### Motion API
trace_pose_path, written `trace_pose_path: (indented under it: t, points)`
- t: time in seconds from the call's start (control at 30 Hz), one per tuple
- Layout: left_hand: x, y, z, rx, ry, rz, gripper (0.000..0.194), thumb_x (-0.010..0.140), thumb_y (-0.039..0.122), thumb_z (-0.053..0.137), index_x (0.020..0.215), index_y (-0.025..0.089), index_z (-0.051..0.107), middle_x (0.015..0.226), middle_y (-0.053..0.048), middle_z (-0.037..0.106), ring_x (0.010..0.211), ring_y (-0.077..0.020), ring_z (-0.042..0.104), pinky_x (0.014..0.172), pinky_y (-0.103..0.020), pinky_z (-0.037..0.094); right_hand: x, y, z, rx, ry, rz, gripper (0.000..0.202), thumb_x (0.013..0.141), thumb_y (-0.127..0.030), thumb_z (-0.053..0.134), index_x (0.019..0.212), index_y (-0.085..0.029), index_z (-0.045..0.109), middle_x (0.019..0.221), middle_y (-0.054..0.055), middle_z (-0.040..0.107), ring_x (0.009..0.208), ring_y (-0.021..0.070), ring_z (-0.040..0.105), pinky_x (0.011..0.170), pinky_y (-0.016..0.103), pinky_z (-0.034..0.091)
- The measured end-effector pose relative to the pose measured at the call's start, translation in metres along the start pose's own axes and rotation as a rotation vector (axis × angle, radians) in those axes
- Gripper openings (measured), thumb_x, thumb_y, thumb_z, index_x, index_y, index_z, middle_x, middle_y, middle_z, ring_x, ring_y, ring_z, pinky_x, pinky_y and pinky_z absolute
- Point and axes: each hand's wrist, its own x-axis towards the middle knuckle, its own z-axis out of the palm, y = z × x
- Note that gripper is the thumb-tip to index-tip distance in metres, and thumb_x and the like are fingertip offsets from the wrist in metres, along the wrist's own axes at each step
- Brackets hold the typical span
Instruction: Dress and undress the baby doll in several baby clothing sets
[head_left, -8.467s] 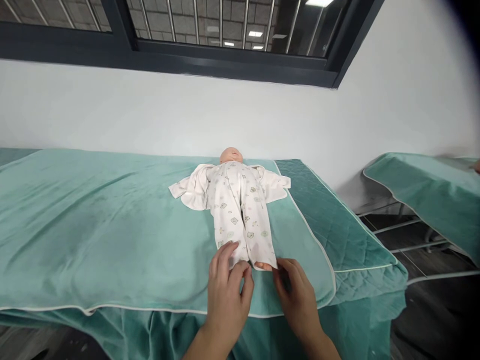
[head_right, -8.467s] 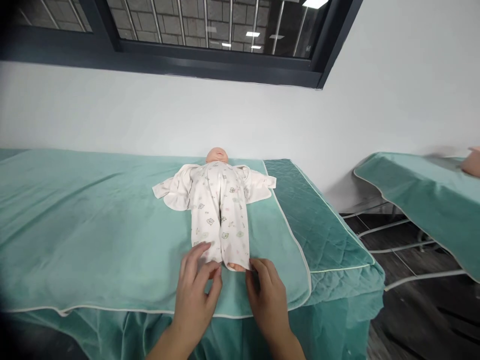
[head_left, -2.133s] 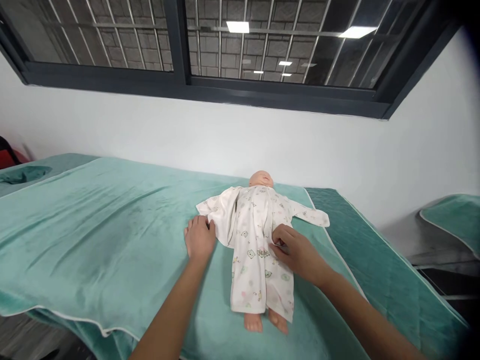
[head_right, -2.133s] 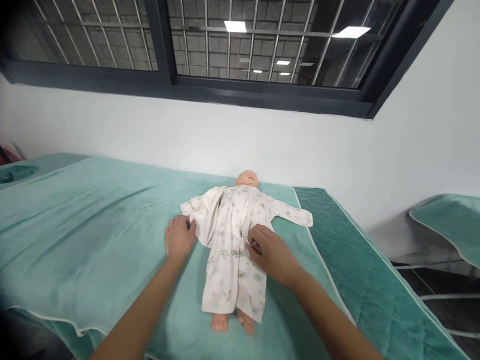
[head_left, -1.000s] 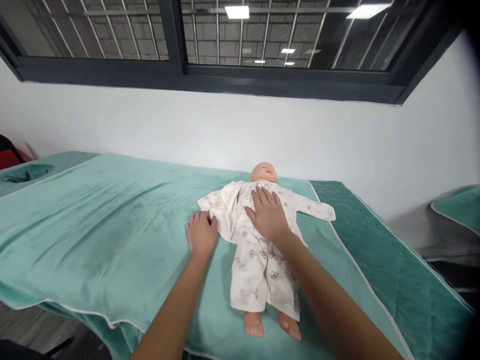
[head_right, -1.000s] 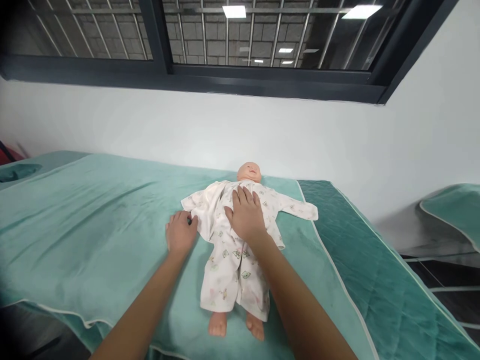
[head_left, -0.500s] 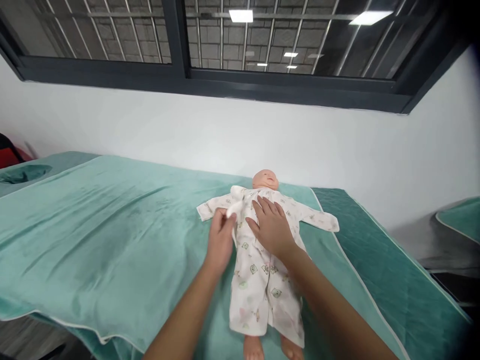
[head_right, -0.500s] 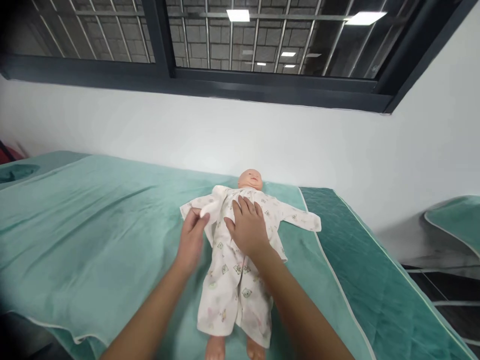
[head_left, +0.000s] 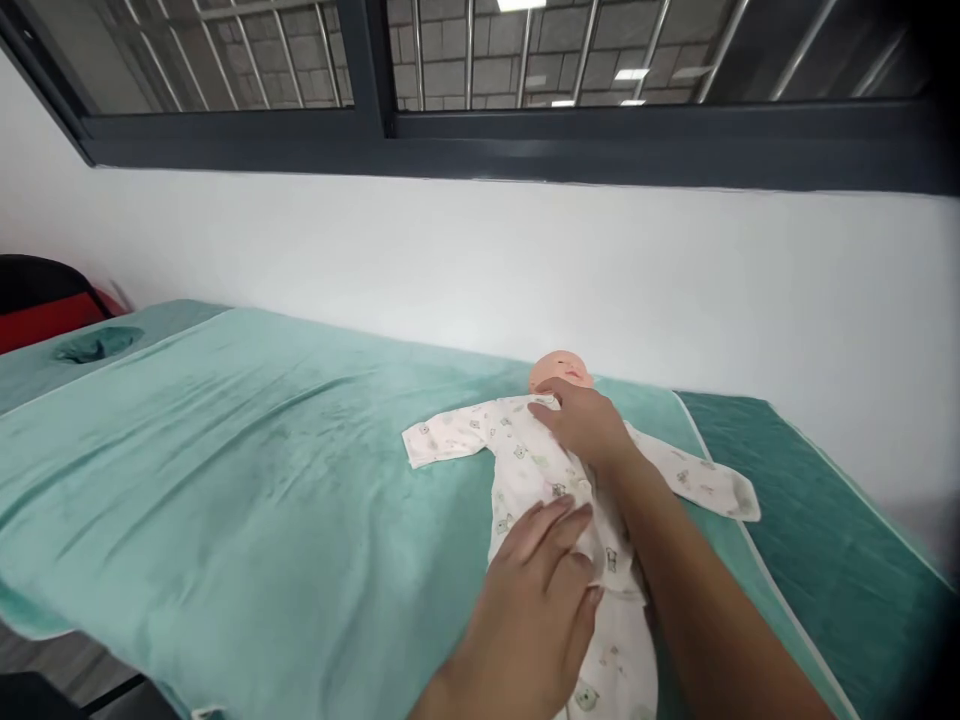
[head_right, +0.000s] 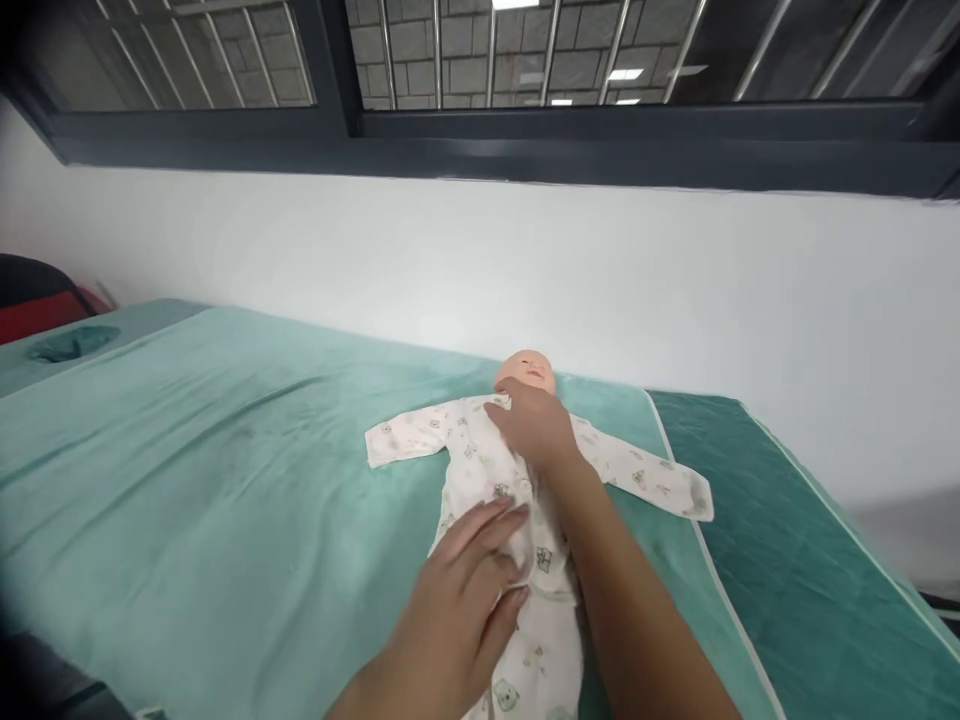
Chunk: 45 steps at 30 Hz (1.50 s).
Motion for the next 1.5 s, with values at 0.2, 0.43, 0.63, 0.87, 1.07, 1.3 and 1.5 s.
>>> trace_pose_path:
  t: [0.2, 0.43, 0.63, 0.87, 1.07, 1.3, 1.5]
  points:
    - [-0.046, -0.025, 0.008, -0.126, 0.266, -0.423, 0.043, 0.092, 0.009, 0.041, 0.128, 0.032, 0.049, 0.142, -0.008, 0.049, 0.131, -0.0218, 0.048, 0.105, -0.045, 0.047, 0.002, 0.021, -0.003, 0.478, 0.085, 0.091, 0.027, 0.079, -0.042, 0.061, 0.096, -0.023, 0.071, 0.085, 0.002, 0.066, 0.074, 0.0177, 0.058, 0.066, 0.029, 0.043]
    - [-0.038, -0.035, 0.010, -0.229, 0.321, -0.583, 0.023, 0.094, 0.015, 0.046, 0.107, 0.029, 0.058, 0.109, -0.002, 0.062, 0.100, -0.0172, 0.060, 0.087, -0.034, 0.050, -0.005, 0.026, -0.007, 0.610, 0.172, 0.111, 0.024, 0.076, -0.035, 0.062, 0.093, -0.022, 0.070, 0.073, -0.001, 0.058, 0.065, 0.0136, 0.051, 0.063, 0.028, 0.041]
    - [-0.050, -0.022, 0.010, -0.063, 0.321, -0.337, 0.023, 0.091, 0.010, 0.046, 0.102, 0.027, 0.055, 0.092, -0.002, 0.059, 0.084, -0.0169, 0.058, 0.073, -0.032, 0.046, -0.010, 0.024, -0.006, 0.427, 0.206, 0.035, 0.024, 0.078, -0.028, 0.055, 0.097, -0.023, 0.070, 0.086, 0.002, 0.066, 0.075, 0.0171, 0.058, 0.070, 0.032, 0.043]
    - [-0.014, -0.028, -0.017, -0.118, 0.362, -0.455, 0.016, 0.093, 0.028, 0.048, 0.089, 0.024, 0.063, 0.086, -0.004, 0.065, 0.081, -0.0187, 0.060, 0.076, -0.034, 0.048, -0.014, 0.034, -0.021, 0.336, 0.259, 0.013, 0.021, 0.084, -0.030, 0.050, 0.093, -0.022, 0.067, 0.094, 0.006, 0.068, 0.080, 0.0201, 0.059, 0.069, 0.032, 0.041]
    - [0.098, -0.058, -0.025, -0.190, 0.363, -0.570, 0.021, 0.090, 0.035, 0.052, 0.093, 0.023, 0.069, 0.097, -0.001, 0.071, 0.088, -0.0171, 0.063, 0.078, -0.029, 0.048, -0.017, 0.042, -0.026, 0.177, 0.092, 0.137, 0.021, 0.082, -0.043, 0.056, 0.080, -0.023, 0.060, 0.084, 0.005, 0.067, 0.070, 0.0194, 0.056, 0.062, 0.031, 0.037]
    - [0.169, -0.083, 0.006, -0.119, 0.030, -0.489, 0.018, 0.083, 0.030, 0.056, 0.079, 0.020, 0.071, 0.080, -0.004, 0.072, 0.070, -0.0183, 0.062, 0.063, -0.030, 0.044, -0.017, 0.038, -0.015, 0.115, 0.101, 0.096, 0.020, 0.080, -0.043, 0.055, 0.073, -0.024, 0.053, 0.067, 0.001, 0.061, 0.060, 0.0181, 0.052, 0.057, 0.029, 0.034]
    - [0.167, -0.086, 0.010, -0.196, 0.102, -0.471, 0.015, 0.083, 0.030, 0.055, 0.076, 0.020, 0.065, 0.079, -0.001, 0.070, 0.071, -0.0158, 0.060, 0.063, -0.029, 0.043, -0.008, 0.046, -0.015, 0.538, 0.032, 0.260, 0.015, 0.075, -0.035, 0.059, 0.066, -0.023, 0.060, 0.057, -0.004, 0.054, 0.049, 0.0129, 0.044, 0.047, 0.026, 0.032]
